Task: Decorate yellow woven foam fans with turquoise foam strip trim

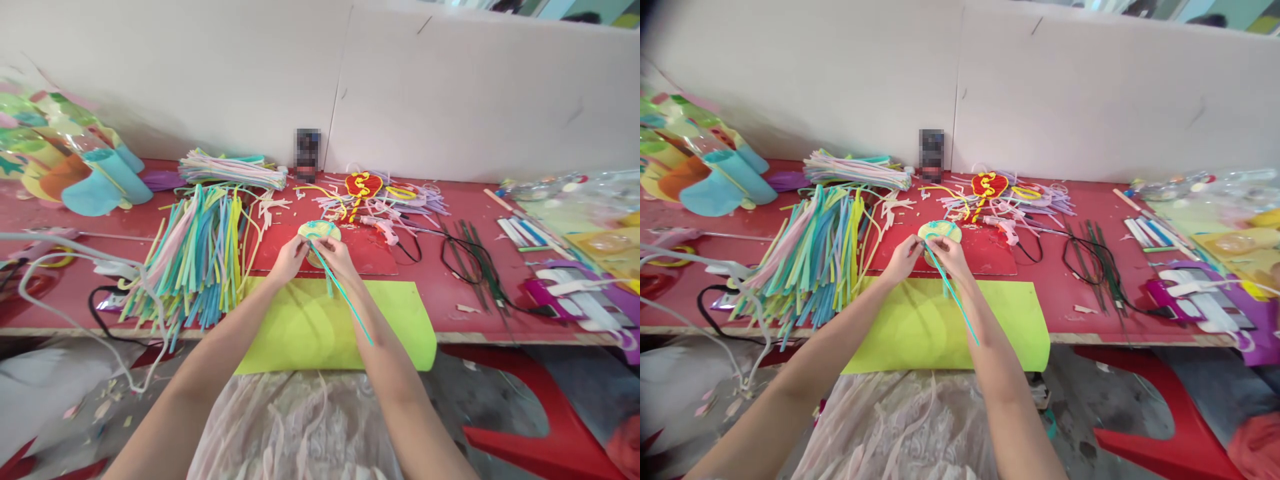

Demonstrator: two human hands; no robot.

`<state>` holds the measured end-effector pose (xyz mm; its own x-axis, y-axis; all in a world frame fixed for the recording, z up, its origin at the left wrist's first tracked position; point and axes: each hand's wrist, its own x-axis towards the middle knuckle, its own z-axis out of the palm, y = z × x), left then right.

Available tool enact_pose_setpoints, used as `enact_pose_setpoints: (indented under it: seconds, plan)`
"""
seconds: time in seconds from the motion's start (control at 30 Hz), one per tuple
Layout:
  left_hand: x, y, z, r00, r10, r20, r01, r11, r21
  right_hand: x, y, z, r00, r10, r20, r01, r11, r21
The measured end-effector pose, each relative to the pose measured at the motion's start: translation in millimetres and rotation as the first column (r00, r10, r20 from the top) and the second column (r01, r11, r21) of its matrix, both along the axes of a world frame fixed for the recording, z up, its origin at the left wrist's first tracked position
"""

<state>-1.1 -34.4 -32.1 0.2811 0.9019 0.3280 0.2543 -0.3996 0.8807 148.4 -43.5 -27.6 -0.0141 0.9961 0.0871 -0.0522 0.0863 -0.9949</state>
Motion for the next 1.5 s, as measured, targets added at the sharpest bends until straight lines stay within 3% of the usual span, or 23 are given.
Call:
enact_pose_setpoints:
  seconds: [0.27, 0.43, 0.7, 0.8, 0.97, 1.13, 1.23, 1.4, 1.5]
  plan:
    - [-4, 3, 0.2, 0.996, -0.093, 0.012, 0.094, 0.994, -0.054, 4, -3, 1.3, 0.996, 0.092, -0.012, -0.092, 0.995, -0.030]
    - [-5, 4, -0.1, 0.989, -0.140, 0.040, 0.142, 0.988, -0.063, 4, -2, -1.9, 0.982, 0.147, -0.121, -0.156, 0.985, -0.074]
    - [-3, 3, -0.1, 0.997, -0.071, 0.038, 0.073, 0.996, -0.057, 2, -1, -1.8, 0.986, 0.119, -0.113, -0.129, 0.988, -0.086]
    - [-2, 3, 0.0, 0.990, -0.087, 0.110, 0.095, 0.992, -0.077, 4, 0, -0.6, 0.993, 0.089, -0.078, -0.092, 0.995, -0.030]
    - [0, -1, 4.5, 0.979, -0.135, 0.152, 0.160, 0.973, -0.165, 3, 1, 1.4, 0.993, -0.101, 0.063, 0.092, 0.986, 0.139]
    - [5, -6, 7.4, 0.952, -0.243, 0.185, 0.290, 0.909, -0.300, 0, -1, 2.8, 0.970, -0.227, 0.084, 0.208, 0.959, 0.191]
    - [10, -7, 6.5, 0.936, -0.207, 0.284, 0.310, 0.868, -0.388, -1, -1, 2.2, 0.975, -0.212, 0.072, 0.195, 0.963, 0.188]
    - [10, -9, 5.2, 0.880, -0.154, 0.449, 0.404, 0.741, -0.537, 1, 0, 1.1, 0.973, -0.202, 0.111, 0.179, 0.967, 0.183]
    - [6, -9, 5.7, 0.870, -0.139, 0.473, 0.407, 0.744, -0.530, 5, 1, 0.3, 0.973, -0.203, 0.110, 0.184, 0.971, 0.155]
